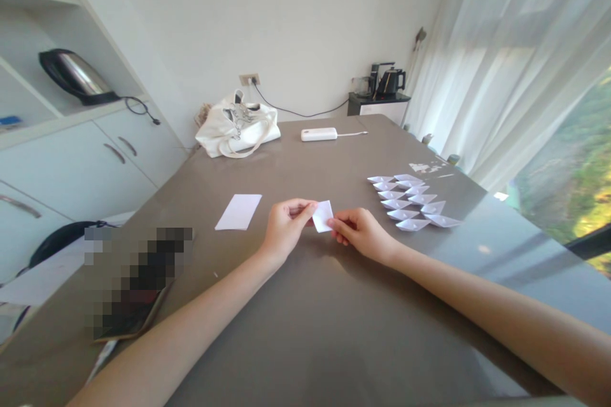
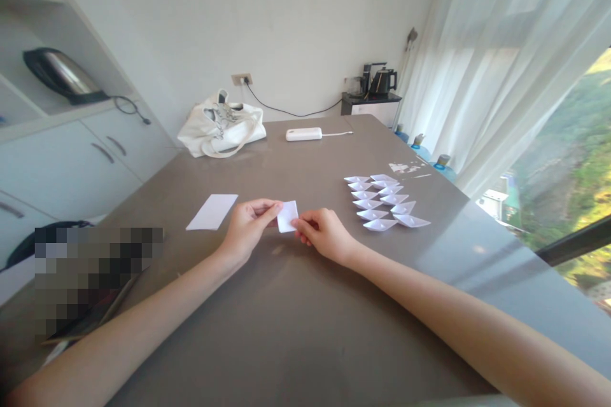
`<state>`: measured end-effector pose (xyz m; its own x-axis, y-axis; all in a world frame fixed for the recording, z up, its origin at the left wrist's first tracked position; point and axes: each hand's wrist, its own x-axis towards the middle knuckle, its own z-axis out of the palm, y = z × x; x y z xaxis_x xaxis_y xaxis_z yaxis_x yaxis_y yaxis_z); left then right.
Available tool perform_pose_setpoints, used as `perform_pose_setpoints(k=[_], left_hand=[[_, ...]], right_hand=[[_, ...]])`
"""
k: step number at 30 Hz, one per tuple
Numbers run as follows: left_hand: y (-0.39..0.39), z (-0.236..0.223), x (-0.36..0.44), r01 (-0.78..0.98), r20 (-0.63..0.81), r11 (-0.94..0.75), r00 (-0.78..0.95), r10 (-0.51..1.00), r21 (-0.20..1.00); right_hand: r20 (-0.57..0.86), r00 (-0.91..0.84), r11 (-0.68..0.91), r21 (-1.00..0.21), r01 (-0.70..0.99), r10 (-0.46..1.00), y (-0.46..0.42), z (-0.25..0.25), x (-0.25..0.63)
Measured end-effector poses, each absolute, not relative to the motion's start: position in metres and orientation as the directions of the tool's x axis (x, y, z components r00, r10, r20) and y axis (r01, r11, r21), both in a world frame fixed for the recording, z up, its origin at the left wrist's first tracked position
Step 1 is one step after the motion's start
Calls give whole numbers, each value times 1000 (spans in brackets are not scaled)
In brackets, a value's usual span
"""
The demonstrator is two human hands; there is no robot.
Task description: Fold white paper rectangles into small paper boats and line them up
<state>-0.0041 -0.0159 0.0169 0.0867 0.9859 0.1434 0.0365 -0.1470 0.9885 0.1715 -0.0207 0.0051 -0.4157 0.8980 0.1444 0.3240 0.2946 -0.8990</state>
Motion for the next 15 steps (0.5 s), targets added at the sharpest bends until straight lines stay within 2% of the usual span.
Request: perform_pose_setpoints(k=[2,8,12,15], left_hand=[[-14,16,-5,55,147,-154,111,983,987],[-8,14,-10,150,132,-195,348,928,969],[-14,16,-5,137,173,-227,325,930,964],[-22,17,2,93,175,-206,268,948,974]], right_hand=[[168,-428,345,-858,380,888,-20,6,173],[204,-528,493,-715,495,825,-26,8,174],[294,-424,483,-748,455,856,-27,7,170],[297,-396,458,-787,415,869,-26,9,170]])
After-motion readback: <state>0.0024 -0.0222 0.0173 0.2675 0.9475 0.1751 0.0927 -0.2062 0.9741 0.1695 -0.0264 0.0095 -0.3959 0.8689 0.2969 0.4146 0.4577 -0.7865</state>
